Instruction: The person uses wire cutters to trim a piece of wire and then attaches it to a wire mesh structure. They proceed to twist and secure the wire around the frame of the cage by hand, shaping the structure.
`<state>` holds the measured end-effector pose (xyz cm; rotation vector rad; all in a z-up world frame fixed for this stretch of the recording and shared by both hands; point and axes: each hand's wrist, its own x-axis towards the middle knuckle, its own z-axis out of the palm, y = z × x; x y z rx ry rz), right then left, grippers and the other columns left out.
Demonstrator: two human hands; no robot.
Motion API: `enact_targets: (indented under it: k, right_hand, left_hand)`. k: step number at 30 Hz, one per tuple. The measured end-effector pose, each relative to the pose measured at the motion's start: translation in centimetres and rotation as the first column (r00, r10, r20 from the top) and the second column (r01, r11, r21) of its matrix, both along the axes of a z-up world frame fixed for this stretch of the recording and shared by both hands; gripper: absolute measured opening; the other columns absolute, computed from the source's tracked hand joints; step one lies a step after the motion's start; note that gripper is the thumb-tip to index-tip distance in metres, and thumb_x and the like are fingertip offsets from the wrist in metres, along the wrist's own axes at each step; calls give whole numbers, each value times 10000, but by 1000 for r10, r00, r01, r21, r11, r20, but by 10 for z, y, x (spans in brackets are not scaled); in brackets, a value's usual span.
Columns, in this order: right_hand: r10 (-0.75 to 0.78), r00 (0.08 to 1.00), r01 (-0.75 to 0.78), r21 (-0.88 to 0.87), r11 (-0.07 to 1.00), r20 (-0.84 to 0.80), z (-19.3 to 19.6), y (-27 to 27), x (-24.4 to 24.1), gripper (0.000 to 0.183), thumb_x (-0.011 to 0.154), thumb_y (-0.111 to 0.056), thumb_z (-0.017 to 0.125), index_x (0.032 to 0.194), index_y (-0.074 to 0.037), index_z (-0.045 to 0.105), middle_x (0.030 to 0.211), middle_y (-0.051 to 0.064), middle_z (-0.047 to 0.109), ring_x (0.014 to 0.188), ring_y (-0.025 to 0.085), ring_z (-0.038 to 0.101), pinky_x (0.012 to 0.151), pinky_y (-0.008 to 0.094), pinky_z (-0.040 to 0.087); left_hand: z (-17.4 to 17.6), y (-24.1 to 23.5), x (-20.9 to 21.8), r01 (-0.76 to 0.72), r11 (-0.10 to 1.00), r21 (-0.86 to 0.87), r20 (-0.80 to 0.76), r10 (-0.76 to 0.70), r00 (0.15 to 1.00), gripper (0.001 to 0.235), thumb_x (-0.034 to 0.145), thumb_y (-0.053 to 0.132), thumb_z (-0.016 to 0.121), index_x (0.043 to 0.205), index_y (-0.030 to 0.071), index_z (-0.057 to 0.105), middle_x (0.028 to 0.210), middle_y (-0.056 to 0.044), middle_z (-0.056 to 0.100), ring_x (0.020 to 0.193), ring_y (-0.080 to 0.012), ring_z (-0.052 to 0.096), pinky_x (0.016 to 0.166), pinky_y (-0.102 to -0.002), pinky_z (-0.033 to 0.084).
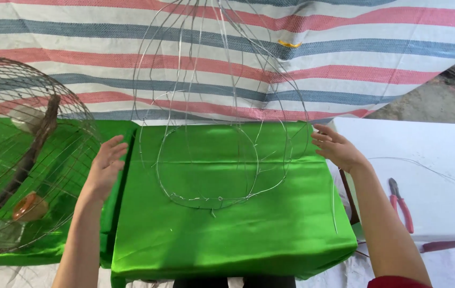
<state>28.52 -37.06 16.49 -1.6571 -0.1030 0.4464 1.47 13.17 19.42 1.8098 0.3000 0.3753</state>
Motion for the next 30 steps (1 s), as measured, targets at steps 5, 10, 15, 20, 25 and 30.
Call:
enact_targets:
  k: [5, 10, 15, 20, 25, 30]
  right_hand:
    - [-157, 987, 144, -237, 961, -38, -81, -53, 51, 516, 977, -134, 649, 1481, -146, 541, 1332, 267, 558, 1235, 436, 559, 1066, 598, 425]
    - [-193, 977, 215, -435, 875, 93, -200, -94, 100, 565, 965, -227, 653, 1496, -78, 528, 1363, 332, 552, 1293, 495, 515, 1056, 634, 423]
    - [-140, 973, 226, -644, 731, 182, -259, -114, 127, 618, 960, -429, 706, 1483, -124, 584, 1284, 299, 672, 1233, 459, 597, 1018, 615, 462]
    - [-154, 986, 162, -633, 757, 67, -248, -103, 128, 798, 987, -597, 641, 1484, 19, 536, 1395, 401, 539, 1277, 563, 506, 943, 718, 476]
    - [-287, 903, 9, -652, 758, -321, -141, -46, 72, 911, 969, -686, 265, 1622, -60, 155, 1675, 196, 150, 1512, 452, 240, 1203, 663, 267]
    - [-319, 814, 40, -501, 865, -485, -151, -49, 68, 995, 868, -813, 197, 1637, -221, -21, 1704, 80, -13, 1588, 303, 67, 1296, 507, 144]
  left_hand:
    - [-44, 13, 15, -310, 941, -131, -182, 285, 941, 493, 1039, -33, 341, 1527, 17, 393, 1444, -324, 455, 1397, -454, 418, 1156, -592, 328]
    - [-144, 40, 34, -318, 939, 128, -259, 341, 904, 509, 983, -1, 411, 1491, -32, 443, 1452, -383, 458, 1375, -508, 440, 1178, -608, 324]
    - [-187, 46, 38, -183, 894, 409, -506, 389, 770, 647, 913, 115, 540, 1549, 120, 422, 1456, -254, 516, 1350, -431, 524, 1148, -580, 422]
    - [-207, 59, 41, -174, 921, 349, -682, 377, 627, 779, 957, 580, 537, 1572, 127, 383, 1499, -223, 511, 1378, -380, 510, 1099, -559, 459]
    - [-204, 81, 52, -319, 947, 45, -843, 207, 497, 904, 983, 669, 361, 1625, 73, 137, 1687, -150, 177, 1542, -363, 235, 1243, -554, 282]
    - [-204, 78, 54, -405, 913, -40, -836, 191, 514, 994, 933, 755, 312, 1618, 48, 173, 1684, -158, 200, 1533, -381, 259, 1226, -573, 300]
